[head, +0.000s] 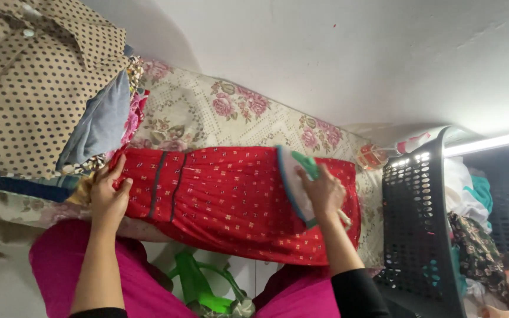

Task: The person irons a red patterned cloth on a floral-patterned surface. They repeatedly smooth the fabric with their hands and use a green iron to press it flat, folding the cloth into a smaller rectangle by the end.

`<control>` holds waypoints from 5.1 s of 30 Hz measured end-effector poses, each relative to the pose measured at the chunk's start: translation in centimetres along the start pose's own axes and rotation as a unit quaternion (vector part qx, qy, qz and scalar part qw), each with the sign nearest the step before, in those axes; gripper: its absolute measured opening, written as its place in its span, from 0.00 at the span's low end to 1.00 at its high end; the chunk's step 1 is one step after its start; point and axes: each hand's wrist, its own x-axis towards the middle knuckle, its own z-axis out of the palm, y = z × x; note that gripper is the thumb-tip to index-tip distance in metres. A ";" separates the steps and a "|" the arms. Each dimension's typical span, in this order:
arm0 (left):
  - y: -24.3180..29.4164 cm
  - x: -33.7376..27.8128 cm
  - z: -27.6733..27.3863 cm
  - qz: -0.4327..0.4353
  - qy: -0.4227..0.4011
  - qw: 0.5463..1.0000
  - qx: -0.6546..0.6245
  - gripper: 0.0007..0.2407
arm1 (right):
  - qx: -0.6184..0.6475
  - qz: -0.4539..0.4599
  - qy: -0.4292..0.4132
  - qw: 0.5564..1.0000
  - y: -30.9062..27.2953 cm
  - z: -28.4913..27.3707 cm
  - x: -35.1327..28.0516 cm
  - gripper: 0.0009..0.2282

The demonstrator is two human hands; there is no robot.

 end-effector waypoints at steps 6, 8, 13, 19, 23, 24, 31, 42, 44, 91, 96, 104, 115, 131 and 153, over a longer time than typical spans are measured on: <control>-0.6 0.1 0.5 0.020 0.005 1.000 -0.021 0.26 | 0.013 0.118 0.038 0.992 15.1 2.0 5.2 0.37; -0.8 0.4 0.8 0.019 0.014 1.000 -0.012 0.26 | 0.022 0.109 0.030 0.993 15.2 2.3 4.5 0.36; -1.6 0.6 1.7 0.003 0.033 0.999 0.017 0.25 | 0.084 0.053 -0.037 0.994 9.2 1.9 -2.1 0.31; 1.1 0.2 0.6 -0.020 0.017 0.999 0.028 0.25 | 0.104 -0.187 0.061 0.975 -5.9 -1.7 -15.7 0.23; 2.0 0.1 0.5 -0.028 0.027 0.999 -0.028 0.25 | 0.137 -0.250 0.064 0.956 -9.8 -3.3 -16.9 0.25; 1.3 0.2 0.7 -0.049 0.032 0.998 -0.019 0.25 | 0.137 -0.222 0.045 0.964 -9.9 -3.3 -16.8 0.25; 0.6 0.3 0.8 -0.010 0.042 0.999 -0.014 0.23 | 0.104 -0.156 0.087 0.978 2.7 -1.0 -11.5 0.22; 0.3 0.2 1.1 0.017 0.041 0.999 -0.009 0.24 | 0.013 -0.030 -0.002 0.999 13.7 -1.4 -5.2 0.27; 0.7 0.0 1.3 0.050 0.050 0.997 0.025 0.24 | 0.010 -0.031 0.013 0.999 13.7 -0.5 -4.8 0.28; 13.0 -4.7 12.9 0.098 -0.104 0.908 0.393 0.24 | 0.092 0.055 0.025 0.994 9.1 -0.1 -1.8 0.29; 13.2 -4.6 12.9 0.091 -0.110 0.904 0.402 0.23 | 0.090 -0.088 -0.020 0.992 2.8 -0.6 -5.0 0.30; 11.6 -3.9 13.4 0.065 -0.132 0.908 0.393 0.23 | 0.182 -0.186 0.101 0.960 -8.7 -0.7 -4.4 0.25; 13.3 -3.9 12.7 0.045 -0.136 0.912 0.383 0.24 | 0.061 -0.033 0.015 0.997 4.6 1.0 2.6 0.31; 12.0 -3.7 13.3 0.096 -0.101 0.923 0.359 0.25 | 0.069 -0.120 0.044 0.989 0.2 -0.7 -12.9 0.29; 12.5 -4.0 13.6 0.064 -0.095 0.912 0.394 0.25 | 0.115 0.115 -0.006 0.987 8.2 -0.4 -6.4 0.25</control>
